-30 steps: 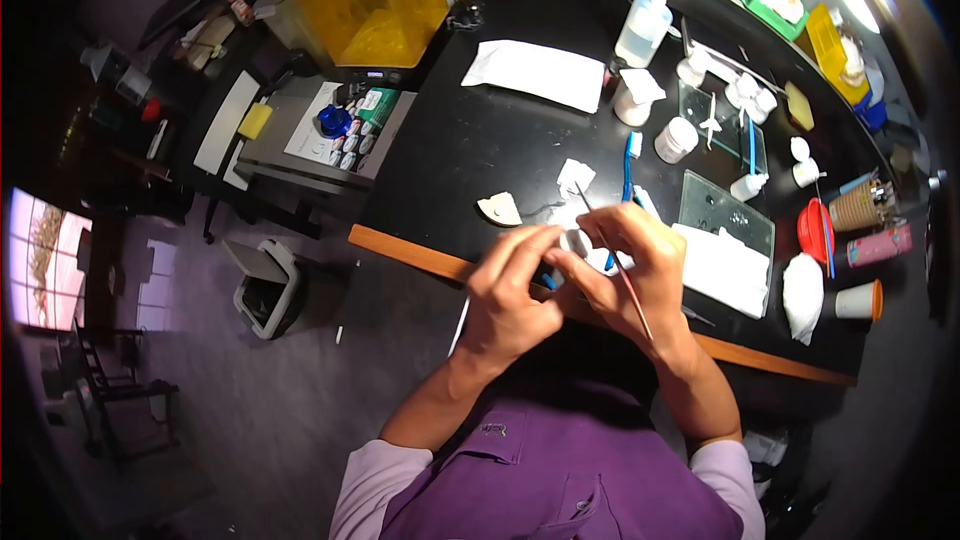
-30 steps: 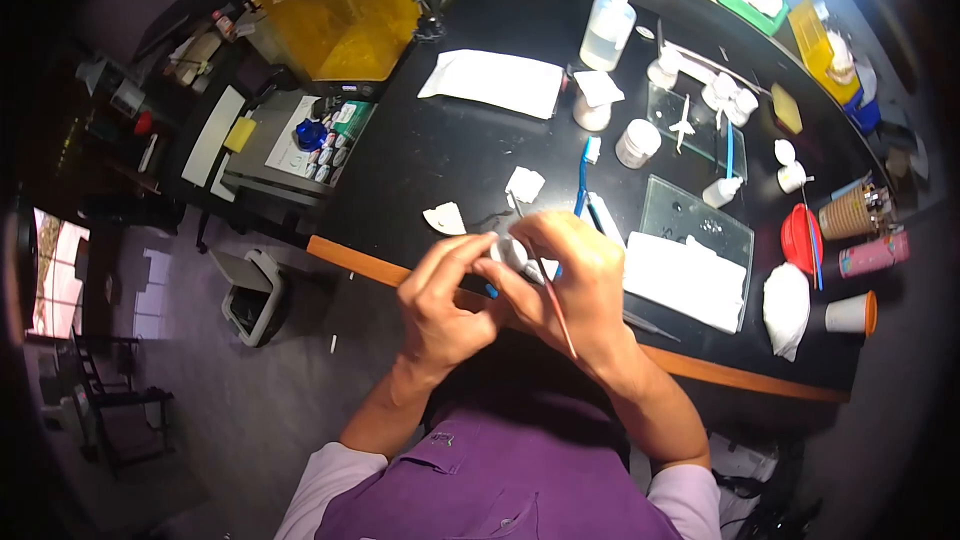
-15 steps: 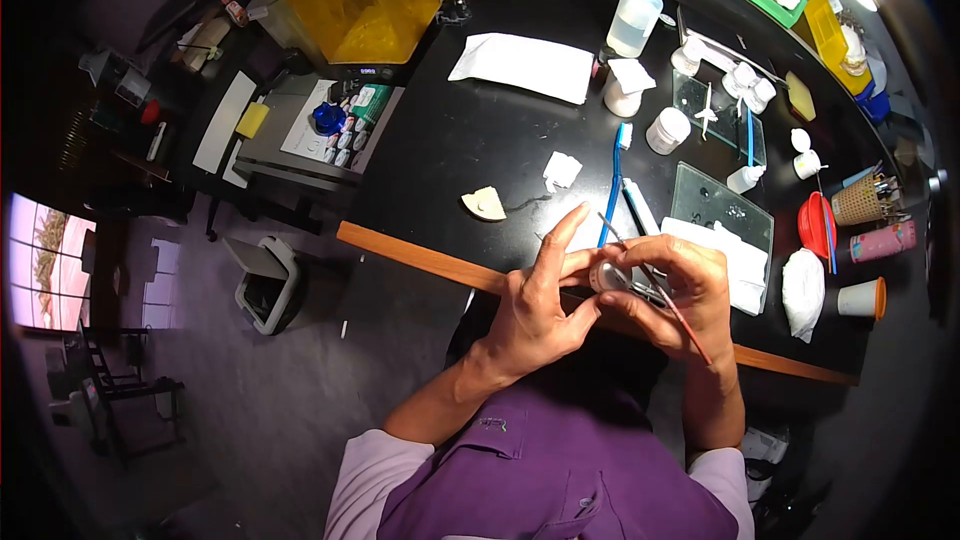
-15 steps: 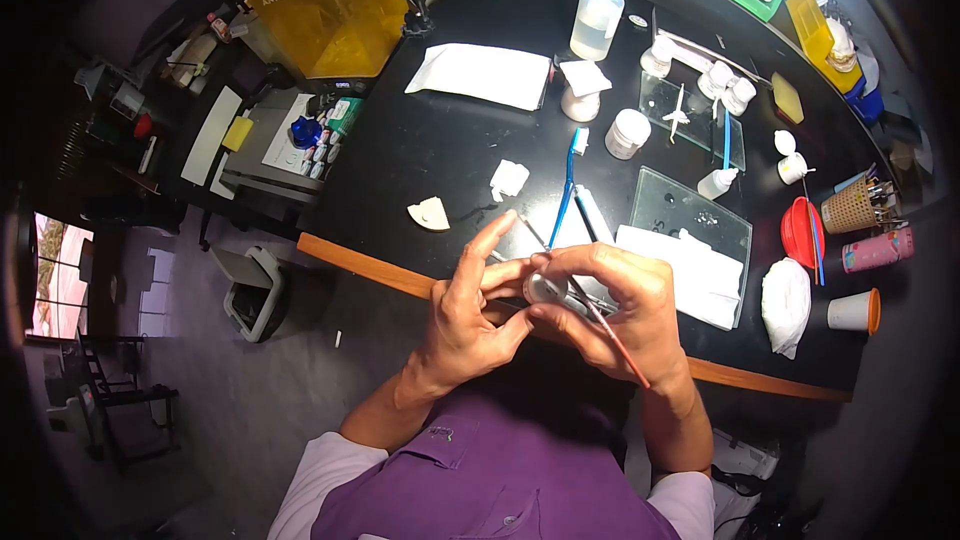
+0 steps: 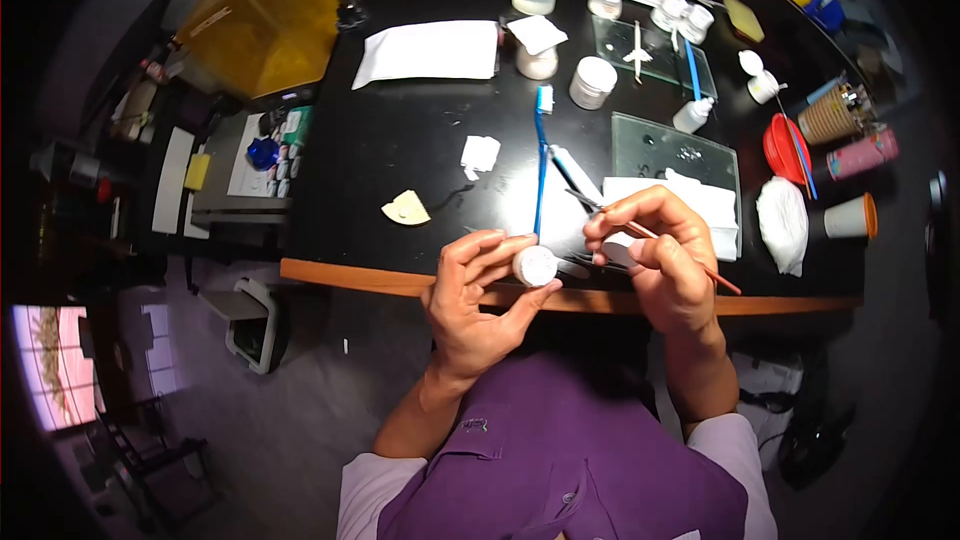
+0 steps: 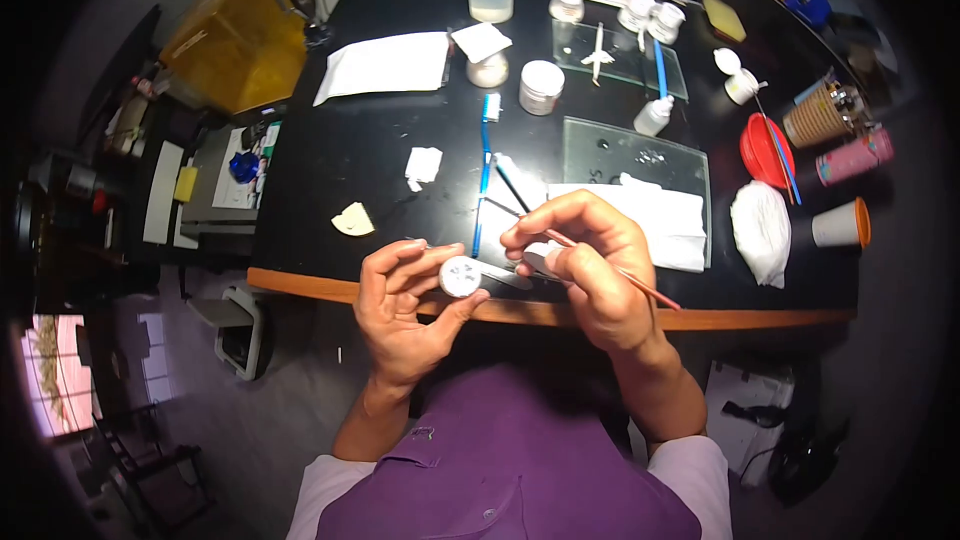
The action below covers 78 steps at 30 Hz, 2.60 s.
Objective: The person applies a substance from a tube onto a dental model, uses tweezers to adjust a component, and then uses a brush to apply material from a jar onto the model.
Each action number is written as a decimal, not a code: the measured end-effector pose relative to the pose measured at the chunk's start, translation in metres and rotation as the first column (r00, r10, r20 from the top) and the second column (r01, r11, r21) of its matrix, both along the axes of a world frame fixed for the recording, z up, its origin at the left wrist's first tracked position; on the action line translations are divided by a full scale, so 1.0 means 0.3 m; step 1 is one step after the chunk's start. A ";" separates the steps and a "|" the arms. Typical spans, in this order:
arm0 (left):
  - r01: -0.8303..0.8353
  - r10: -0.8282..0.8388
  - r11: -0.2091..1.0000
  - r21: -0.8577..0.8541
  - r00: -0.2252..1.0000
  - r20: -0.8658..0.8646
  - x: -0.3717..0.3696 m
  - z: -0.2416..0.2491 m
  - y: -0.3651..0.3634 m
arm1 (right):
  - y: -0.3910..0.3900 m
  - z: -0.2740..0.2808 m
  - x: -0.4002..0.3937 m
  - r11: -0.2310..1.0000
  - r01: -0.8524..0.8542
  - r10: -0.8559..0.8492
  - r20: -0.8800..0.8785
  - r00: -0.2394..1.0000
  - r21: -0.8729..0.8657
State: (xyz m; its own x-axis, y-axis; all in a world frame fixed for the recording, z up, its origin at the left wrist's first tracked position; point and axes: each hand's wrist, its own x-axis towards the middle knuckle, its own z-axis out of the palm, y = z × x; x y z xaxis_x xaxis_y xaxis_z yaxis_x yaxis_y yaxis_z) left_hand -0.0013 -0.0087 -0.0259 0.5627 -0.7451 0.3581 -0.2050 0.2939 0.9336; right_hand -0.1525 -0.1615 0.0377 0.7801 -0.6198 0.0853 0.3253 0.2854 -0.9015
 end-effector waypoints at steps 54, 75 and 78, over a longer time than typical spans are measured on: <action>-0.090 0.083 0.993 -0.072 0.992 -0.091 0.000 -0.041 -0.011 | 0.097 -0.046 0.041 0.843 0.212 -0.287 -0.080 0.954 -0.494; -0.084 0.085 0.991 -0.102 0.996 0.008 0.004 -0.066 -0.004 | 0.105 -0.064 0.063 0.632 0.348 -0.333 0.163 0.929 -0.693; -0.079 0.068 0.992 -0.099 0.991 -0.113 -0.005 -0.057 -0.002 | 0.105 -0.063 0.069 0.623 0.345 -0.318 0.175 0.932 -0.702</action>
State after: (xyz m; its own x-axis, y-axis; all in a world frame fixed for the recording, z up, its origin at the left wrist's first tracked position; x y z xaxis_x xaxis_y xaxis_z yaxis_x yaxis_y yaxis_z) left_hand -0.0028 -0.0092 -0.0429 0.6547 -0.6624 0.3642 -0.1280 0.3777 0.9170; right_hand -0.1317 -0.1299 0.0189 0.5230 -0.5736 0.6304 0.2984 -0.5696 -0.7658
